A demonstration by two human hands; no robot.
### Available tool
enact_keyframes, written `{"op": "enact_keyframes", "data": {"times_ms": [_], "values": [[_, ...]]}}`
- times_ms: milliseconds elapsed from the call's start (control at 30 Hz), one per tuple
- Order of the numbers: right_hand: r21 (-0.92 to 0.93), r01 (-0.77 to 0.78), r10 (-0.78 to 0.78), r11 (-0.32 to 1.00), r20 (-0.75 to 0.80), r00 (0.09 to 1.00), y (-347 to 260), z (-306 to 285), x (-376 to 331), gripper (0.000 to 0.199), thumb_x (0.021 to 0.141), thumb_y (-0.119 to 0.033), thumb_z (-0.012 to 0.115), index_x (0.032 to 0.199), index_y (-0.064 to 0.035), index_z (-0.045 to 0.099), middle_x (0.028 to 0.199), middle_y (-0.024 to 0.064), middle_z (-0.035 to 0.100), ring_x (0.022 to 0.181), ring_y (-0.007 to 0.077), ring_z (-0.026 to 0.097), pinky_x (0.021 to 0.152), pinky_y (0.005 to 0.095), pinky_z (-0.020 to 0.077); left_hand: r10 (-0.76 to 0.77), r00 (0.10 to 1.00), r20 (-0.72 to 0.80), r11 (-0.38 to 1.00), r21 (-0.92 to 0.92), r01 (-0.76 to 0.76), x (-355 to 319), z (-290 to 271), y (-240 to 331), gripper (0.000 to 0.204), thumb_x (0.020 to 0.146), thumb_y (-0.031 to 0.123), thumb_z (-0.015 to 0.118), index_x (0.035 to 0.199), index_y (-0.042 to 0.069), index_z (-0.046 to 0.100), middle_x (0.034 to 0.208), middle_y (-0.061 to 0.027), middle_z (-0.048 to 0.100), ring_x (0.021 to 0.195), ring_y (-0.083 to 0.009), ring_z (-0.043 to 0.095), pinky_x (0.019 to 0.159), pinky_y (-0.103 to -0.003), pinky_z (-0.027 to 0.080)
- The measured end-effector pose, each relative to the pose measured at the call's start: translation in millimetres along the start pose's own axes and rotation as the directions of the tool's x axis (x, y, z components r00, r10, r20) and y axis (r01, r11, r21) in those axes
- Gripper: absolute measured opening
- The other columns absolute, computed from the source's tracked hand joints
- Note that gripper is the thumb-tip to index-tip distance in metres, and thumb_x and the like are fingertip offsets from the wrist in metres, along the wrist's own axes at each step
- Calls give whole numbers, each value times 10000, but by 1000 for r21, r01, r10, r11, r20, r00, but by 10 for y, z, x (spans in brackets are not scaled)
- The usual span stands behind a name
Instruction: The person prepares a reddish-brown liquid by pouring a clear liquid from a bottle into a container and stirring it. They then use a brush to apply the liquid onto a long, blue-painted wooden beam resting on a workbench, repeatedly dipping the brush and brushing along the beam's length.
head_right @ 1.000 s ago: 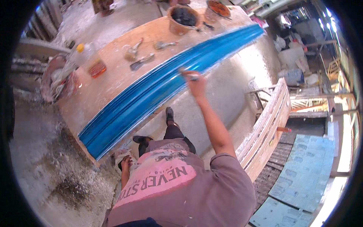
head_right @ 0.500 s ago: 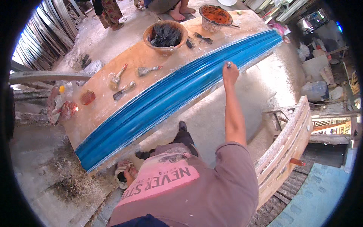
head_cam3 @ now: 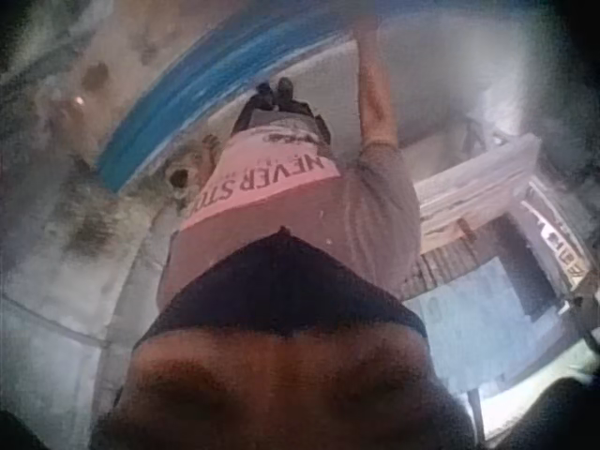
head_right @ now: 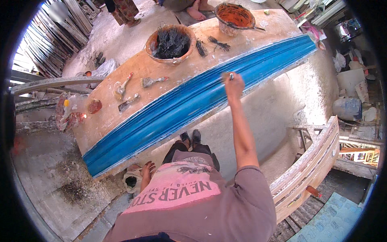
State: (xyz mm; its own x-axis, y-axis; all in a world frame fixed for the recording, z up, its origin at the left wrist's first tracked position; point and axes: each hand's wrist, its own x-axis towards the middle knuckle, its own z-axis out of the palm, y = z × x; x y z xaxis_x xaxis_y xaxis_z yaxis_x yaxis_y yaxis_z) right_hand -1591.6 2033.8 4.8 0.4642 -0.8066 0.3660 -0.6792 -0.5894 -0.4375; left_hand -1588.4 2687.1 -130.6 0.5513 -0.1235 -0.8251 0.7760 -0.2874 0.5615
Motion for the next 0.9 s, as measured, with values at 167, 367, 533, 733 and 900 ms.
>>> {"op": "enact_keyframes", "data": {"times_ms": [167, 367, 533, 733, 900], "values": [[615, 174, -422, 769, 284, 861, -1465, 13, -293, 181, 809, -124, 711, 983, -75, 710, 950, 111, 717, 890, 257, 685, 799, 360, 540, -69, 997, 19, 992, 112, 67, 225, 37, -381, 381, 920, 242, 503, 1249, 71, 592, 1194, -108, 636, 1012, -240, 633, 753, -350, 524], [694, -25, -388, 719, 432, 814, -1577, 461, -622, 146, 801, -135, 733, 925, -60, 714, 925, 109, 723, 849, 235, 699, 786, 352, 546, -105, 985, 139, 992, 85, 94, 457, 411, -483, 388, 893, 197, 505, 1249, 77, 600, 1159, -107, 649, 1033, -256, 620, 814, -401, 511], [-6, 70, -70, 998, -3, 998, 686, -237, 1011, 128, 840, -157, 690, 906, -51, 719, 849, 126, 715, 765, 249, 679, 704, 359, 541, -86, 995, 46, 995, -40, 88, 340, 471, -269, 352, 933, 279, 507, 1236, 126, 601, 1118, -94, 659, 959, -248, 630, 807, -404, 504], [809, -10, -290, 588, 222, 931, 70, -187, 68, 77, 823, -144, 741, 856, -85, 704, 850, 54, 710, 835, 165, 663, 780, 334, 531, -255, 966, -40, 966, -41, 253, 431, 743, -26, 351, 937, 309, 515, 1220, 124, 606, 1113, -91, 664, 917, -244, 641, 788, -408, 511], [593, -516, -38, 618, 679, 734, 306, -445, -479, 148, 859, -216, 721, 870, -69, 716, 877, 70, 713, 866, 168, 663, 817, 346, 526, -306, 952, 9, 951, 38, 306, 552, 1262, 16, 372, 930, 308, 519, 1248, 129, 591, 1101, -82, 669, 918, -235, 639, 800, -404, 508]]}}
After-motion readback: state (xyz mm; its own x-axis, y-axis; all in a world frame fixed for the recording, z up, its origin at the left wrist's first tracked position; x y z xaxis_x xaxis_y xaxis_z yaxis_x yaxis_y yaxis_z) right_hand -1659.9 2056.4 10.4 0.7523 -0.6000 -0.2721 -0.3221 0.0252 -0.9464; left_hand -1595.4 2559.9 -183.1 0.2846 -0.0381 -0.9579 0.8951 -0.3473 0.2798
